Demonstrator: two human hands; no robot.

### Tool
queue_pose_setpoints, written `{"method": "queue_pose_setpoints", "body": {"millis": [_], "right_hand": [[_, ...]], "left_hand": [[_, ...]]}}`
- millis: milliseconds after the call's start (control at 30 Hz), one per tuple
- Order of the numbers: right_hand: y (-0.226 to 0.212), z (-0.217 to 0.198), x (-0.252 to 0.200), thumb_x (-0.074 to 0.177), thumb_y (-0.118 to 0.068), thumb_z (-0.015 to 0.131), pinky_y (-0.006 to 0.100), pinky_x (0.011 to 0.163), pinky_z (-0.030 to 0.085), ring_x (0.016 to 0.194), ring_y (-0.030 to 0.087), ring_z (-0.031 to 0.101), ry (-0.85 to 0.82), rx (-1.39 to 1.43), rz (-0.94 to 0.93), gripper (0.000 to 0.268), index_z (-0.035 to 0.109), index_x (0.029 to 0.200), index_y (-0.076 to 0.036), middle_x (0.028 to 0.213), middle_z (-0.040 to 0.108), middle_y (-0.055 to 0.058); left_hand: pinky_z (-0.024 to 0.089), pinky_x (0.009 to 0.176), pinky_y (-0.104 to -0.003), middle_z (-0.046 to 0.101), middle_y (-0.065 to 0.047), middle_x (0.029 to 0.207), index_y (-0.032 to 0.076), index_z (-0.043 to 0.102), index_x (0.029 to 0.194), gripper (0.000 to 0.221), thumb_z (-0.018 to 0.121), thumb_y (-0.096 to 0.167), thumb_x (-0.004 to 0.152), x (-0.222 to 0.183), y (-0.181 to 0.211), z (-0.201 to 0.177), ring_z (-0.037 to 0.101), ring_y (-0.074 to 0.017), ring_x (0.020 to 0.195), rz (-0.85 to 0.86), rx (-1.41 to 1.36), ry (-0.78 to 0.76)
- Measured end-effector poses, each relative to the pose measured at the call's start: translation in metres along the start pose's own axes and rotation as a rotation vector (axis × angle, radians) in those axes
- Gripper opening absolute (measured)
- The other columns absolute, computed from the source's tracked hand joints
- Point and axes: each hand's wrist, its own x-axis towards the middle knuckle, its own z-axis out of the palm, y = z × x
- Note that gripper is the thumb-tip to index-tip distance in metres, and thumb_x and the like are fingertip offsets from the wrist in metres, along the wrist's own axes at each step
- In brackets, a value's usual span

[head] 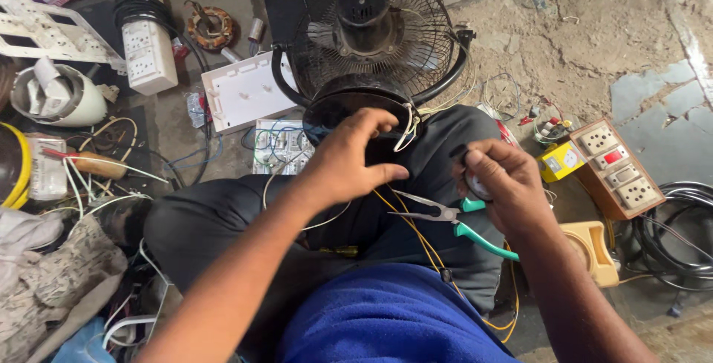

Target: The person sits on the floor and repairs a black table fan by manipulating its internal wiring. They use pliers to strip wire ends and connect them to the fan's motor terminals, then wrap the connections with electrical tape. The person also handles a power strip and various loose wires during the process.

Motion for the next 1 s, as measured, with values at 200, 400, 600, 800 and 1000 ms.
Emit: {"method": "queue_pose_setpoints", "body": {"millis": [200,400,600,800,1000], "right_hand": [[-0.001,-0.001,0.007,0.104,-0.012,0.064,0.031,0.068,0.056,0.08,0.017,0.067,0.063,0.031,-0.054,0.018,0.069,0.113,0.003,0.092,0.071,0.01],[0.011,0.031,0.017,0.1,-0.011,0.062,0.034,0.067,0.057,0.081,0.019,0.069,0.061,0.253,0.057,0.022,0.068,0.117,0.003,0.09,0.071,0.01],[0.017,0.043,0.021,0.1,-0.011,0.06,0.034,0.066,0.057,0.082,0.018,0.068,0.024,0.322,0.167,0.026,0.067,0.12,0.003,0.09,0.069,0.008],[0.02,0.043,0.025,0.1,-0.01,0.059,0.031,0.064,0.056,0.078,0.016,0.066,0.043,0.168,0.174,0.026,0.067,0.121,0.003,0.087,0.069,0.007],[0.009,0.048,0.03,0.099,-0.011,0.059,0.029,0.061,0.053,0.072,0.012,0.062,0.057,-0.063,0.279,0.03,0.071,0.122,0.003,0.083,0.066,0.004]], "left_hand": [[0.054,0.096,-0.038,0.071,-0.006,0.107,0.006,0.062,0.083,0.02,0.081,0.012,0.084,0.007,-0.001,0.029,0.067,-0.0266,0.108,0.169,-0.017,0.258],[0.052,0.073,-0.032,0.07,-0.002,0.086,0.008,0.065,0.082,0.014,0.077,0.013,0.089,0.011,-0.006,0.023,0.065,-0.0189,0.085,0.032,-0.19,0.172],[0.051,0.066,-0.028,0.07,-0.001,0.084,0.009,0.07,0.089,0.006,0.074,0.013,0.089,-0.001,-0.005,0.022,0.062,-0.0137,0.081,0.041,-0.11,0.168],[0.05,0.057,-0.024,0.072,-0.002,0.081,0.006,0.068,0.094,0.006,0.07,0.011,0.095,-0.007,-0.006,0.043,0.065,-0.0086,0.065,-0.103,-0.293,0.305],[0.049,0.055,-0.023,0.071,-0.002,0.081,0.004,0.064,0.095,0.008,0.068,0.009,0.098,-0.011,-0.008,0.051,0.063,-0.0066,0.063,-0.141,-0.292,0.397]]}}
